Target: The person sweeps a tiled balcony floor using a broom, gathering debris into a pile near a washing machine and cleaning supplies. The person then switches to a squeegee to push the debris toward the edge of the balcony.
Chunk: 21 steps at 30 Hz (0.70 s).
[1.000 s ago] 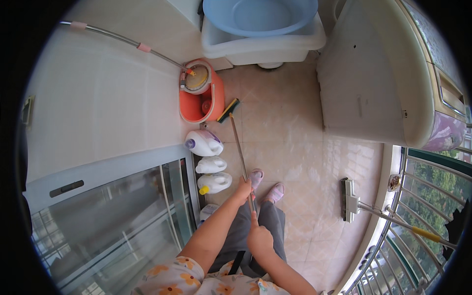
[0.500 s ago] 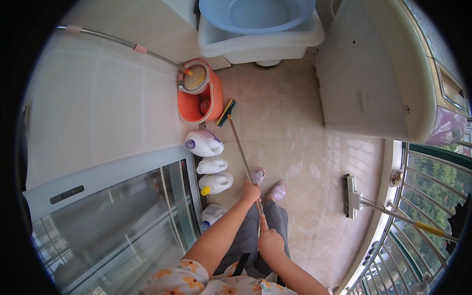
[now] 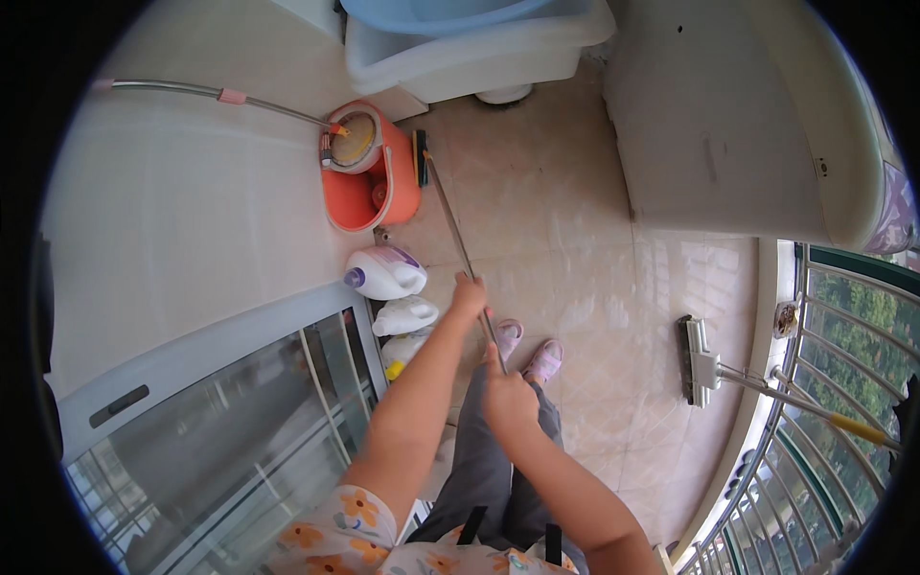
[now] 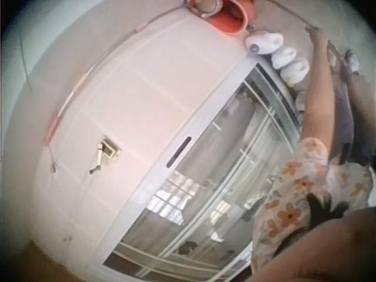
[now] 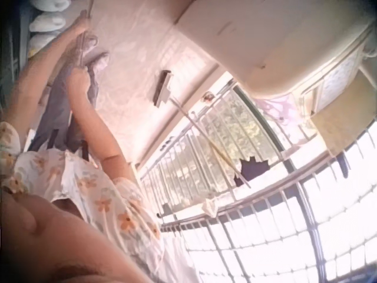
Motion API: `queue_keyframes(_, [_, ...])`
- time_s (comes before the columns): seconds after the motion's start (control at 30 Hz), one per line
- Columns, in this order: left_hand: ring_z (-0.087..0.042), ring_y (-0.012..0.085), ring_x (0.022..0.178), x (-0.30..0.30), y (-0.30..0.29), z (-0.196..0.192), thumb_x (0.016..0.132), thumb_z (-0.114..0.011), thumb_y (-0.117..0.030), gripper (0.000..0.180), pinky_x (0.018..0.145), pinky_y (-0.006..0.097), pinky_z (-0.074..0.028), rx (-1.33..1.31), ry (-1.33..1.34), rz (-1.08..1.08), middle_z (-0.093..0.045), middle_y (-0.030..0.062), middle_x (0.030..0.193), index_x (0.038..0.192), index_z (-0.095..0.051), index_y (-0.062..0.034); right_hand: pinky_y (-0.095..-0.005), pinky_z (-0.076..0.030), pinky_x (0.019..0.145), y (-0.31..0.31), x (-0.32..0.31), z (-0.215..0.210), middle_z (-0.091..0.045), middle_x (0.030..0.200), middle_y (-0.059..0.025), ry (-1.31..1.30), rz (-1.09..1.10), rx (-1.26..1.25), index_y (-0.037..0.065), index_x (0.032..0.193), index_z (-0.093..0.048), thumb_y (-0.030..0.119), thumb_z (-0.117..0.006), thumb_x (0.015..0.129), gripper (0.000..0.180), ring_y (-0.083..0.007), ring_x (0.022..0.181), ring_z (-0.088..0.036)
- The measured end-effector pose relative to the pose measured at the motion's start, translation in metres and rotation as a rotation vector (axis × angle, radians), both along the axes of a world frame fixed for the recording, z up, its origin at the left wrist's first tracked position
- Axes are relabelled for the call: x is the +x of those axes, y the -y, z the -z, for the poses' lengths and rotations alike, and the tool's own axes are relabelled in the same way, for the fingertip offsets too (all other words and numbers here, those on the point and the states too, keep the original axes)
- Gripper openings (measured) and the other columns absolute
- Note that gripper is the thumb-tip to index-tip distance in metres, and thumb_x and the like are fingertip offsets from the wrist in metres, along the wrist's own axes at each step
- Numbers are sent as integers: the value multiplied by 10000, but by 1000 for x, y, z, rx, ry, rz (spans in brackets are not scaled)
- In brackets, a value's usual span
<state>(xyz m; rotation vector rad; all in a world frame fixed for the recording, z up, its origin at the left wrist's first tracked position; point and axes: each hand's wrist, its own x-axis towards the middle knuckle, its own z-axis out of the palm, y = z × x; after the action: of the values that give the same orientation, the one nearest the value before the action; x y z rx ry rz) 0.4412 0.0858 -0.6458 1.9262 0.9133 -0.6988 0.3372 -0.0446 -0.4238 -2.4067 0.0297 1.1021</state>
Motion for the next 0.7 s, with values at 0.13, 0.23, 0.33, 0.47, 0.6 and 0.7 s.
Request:
queue_keyframes(0.13, [-650,324,529,72,20,-34,972,-423,-212,328,391,449,-511,-105,-168,76,-621,231,809,1183,-266,-16,-494,-552,633,2,42,25,-644,872,-288,13,36,6,97,1503,-260,56,-485,844,697,-390,725,-680])
queue_keyframes(0.23, [-654,354,558,12,14,-23,969,-436,-221,345,423,460,-524,-63,-206,97,-626,256,843,1197,-275,-18,-501,-546,634,2,-10,6,-646,826,-271,29,93,69,95,1507,-239,62,-487,849,704,-403,709,-671])
queue_keyframes(0.33, [-664,406,649,-76,38,-46,953,-447,-207,387,525,489,-542,-9,-255,184,-621,318,911,1221,-262,2,-500,-536,612,17,-84,-13,-625,758,-252,-170,138,75,110,1513,-228,76,-503,850,719,-406,666,-654])
queue_keyframes(0.47, [-664,412,638,-96,52,-88,952,-444,-213,400,510,491,-539,-72,-250,132,-615,331,971,1232,-252,0,-481,-539,591,25,-102,-43,-624,776,-244,-174,150,12,122,1511,-253,79,-522,842,722,-379,648,-653])
queue_keyframes(0.6, [-636,314,541,-36,13,-40,980,-433,-271,381,391,406,-509,-150,-234,-17,-586,196,878,1238,-248,-60,-467,-551,593,0,-40,-18,-633,842,-246,-94,95,29,118,1514,-253,72,-522,837,729,-375,688,-669])
queue_keyframes(0.7, [-570,237,549,27,-2,-22,997,-424,-304,320,461,377,-542,-166,-261,2,-521,120,834,1191,-285,-92,-460,-561,630,-9,6,15,-640,852,-248,-2,38,-5,109,1494,-306,58,-507,840,687,-379,712,-678])
